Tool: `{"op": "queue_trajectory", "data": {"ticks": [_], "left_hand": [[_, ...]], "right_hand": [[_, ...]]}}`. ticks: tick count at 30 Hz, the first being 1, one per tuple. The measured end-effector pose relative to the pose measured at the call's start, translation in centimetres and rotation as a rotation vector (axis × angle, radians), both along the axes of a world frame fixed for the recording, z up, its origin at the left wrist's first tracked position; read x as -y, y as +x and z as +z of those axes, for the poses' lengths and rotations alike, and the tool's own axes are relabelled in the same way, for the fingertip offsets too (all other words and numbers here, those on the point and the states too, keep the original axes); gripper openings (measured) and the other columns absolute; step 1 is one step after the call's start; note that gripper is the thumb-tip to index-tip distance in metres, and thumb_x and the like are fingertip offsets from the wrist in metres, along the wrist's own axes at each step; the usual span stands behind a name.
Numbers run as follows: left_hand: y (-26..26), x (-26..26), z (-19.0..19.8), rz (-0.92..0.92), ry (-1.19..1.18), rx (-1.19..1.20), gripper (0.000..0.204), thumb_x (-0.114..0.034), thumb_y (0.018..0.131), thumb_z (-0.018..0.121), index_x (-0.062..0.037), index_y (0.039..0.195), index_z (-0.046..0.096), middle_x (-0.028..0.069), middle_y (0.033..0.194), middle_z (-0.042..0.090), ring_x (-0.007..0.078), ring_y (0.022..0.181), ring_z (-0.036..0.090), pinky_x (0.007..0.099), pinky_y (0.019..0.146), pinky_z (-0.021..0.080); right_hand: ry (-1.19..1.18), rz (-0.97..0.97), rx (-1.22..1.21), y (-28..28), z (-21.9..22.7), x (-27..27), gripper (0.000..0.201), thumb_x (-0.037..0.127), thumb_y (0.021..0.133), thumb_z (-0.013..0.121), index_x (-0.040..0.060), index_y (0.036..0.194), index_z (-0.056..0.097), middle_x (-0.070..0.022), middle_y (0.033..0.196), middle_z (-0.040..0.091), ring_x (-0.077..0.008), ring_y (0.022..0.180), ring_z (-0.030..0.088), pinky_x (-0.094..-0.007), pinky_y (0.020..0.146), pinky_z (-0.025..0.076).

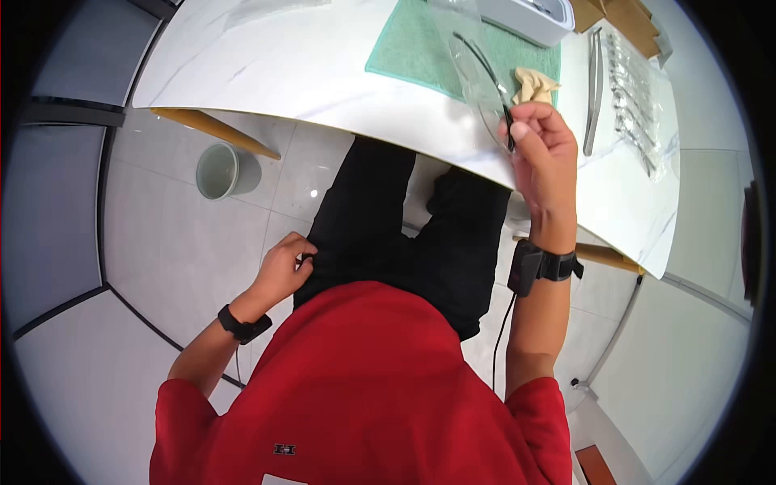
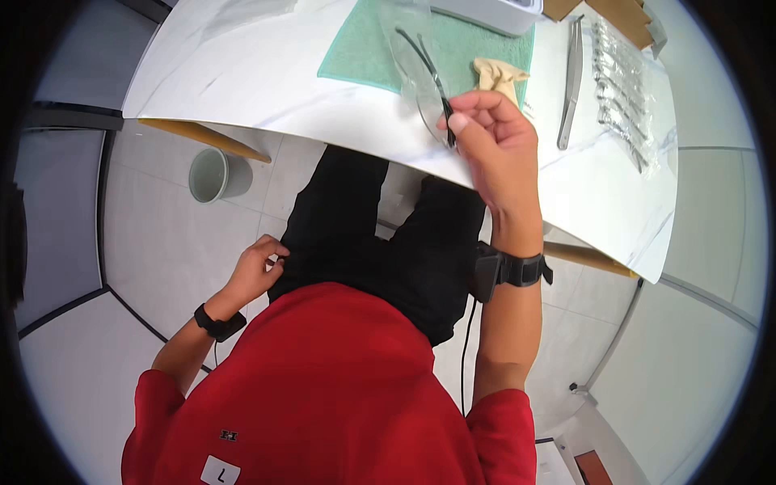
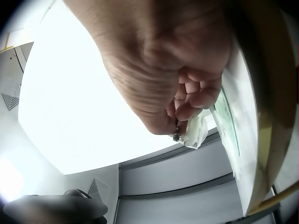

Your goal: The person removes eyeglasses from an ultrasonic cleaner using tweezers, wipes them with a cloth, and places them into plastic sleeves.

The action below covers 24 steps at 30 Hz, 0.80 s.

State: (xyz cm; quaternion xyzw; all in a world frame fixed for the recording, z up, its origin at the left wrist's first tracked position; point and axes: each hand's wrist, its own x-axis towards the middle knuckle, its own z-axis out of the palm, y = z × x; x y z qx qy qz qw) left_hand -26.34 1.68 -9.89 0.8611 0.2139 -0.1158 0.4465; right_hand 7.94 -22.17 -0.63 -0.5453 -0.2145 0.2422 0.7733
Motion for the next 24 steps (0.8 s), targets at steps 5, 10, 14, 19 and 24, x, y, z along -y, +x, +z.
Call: {"op": "queue_trajectory", "data": {"ticks": [5,10,14,19,24], "left_hand": [[-1.3,1.0,-1.1,0.072,0.016,0.096,0.025,0.0,0.086,0.063,-0.0005,0.11,0.07,0.0137,0.109,0.064,0.0306,0.101,0.064,0.0351,0.08,0.053],[-2.1,0.5,-1.7,-0.009,-0.049,0.069,0.021,0.0,0.086,0.061,0.0003,0.104,0.072,0.0126,0.1,0.066,0.0304,0.103,0.059,0.0373,0.086,0.05],[-2.3,0.3,-1.4,-0.121,-0.116,0.001,0.019,0.002,0.085,0.059,0.0013,0.098,0.072,0.0115,0.094,0.066,0.0276,0.095,0.06,0.0356,0.085,0.049],[-1.9,-1.7,-1.2,-0.014,-0.28,-0.172,0.015,0.004,0.087,0.059,0.0026,0.096,0.071,0.0111,0.093,0.065,0.022,0.085,0.064,0.0305,0.078,0.052],[-0.4,0.1,1.3,-0.185,0.268,-0.086,0.014,-0.002,0.083,0.074,0.0005,0.096,0.073,0.0117,0.093,0.069,0.023,0.076,0.071,0.0342,0.068,0.056]], "right_hand": [[0.004,0.033,0.026,0.1,0.1,0.1,0.02,0.0,0.091,0.068,-0.0006,0.111,0.066,-0.0093,0.092,0.074,-0.0036,0.068,0.051,-0.0189,0.063,0.039],[0.039,0.057,0.052,0.2,0.0,0.0,0.02,0.003,0.092,0.069,-0.001,0.111,0.068,-0.0085,0.092,0.074,-0.0036,0.068,0.05,-0.0191,0.064,0.039],[0.007,0.056,0.073,0.0,0.0,0.1,0.022,0.005,0.092,0.07,-0.0008,0.112,0.068,-0.0086,0.093,0.075,-0.0033,0.068,0.049,-0.0188,0.064,0.039],[0.009,0.109,0.132,0.4,-0.3,0.3,0.023,0.009,0.093,0.07,-0.0001,0.113,0.068,-0.0069,0.095,0.075,-0.0019,0.072,0.052,-0.0181,0.063,0.038],[0.042,0.088,0.177,0.5,-0.8,0.0,0.023,0.011,0.093,0.07,-0.0002,0.114,0.068,-0.0063,0.096,0.075,-0.0011,0.073,0.053,-0.0176,0.062,0.037]]}}
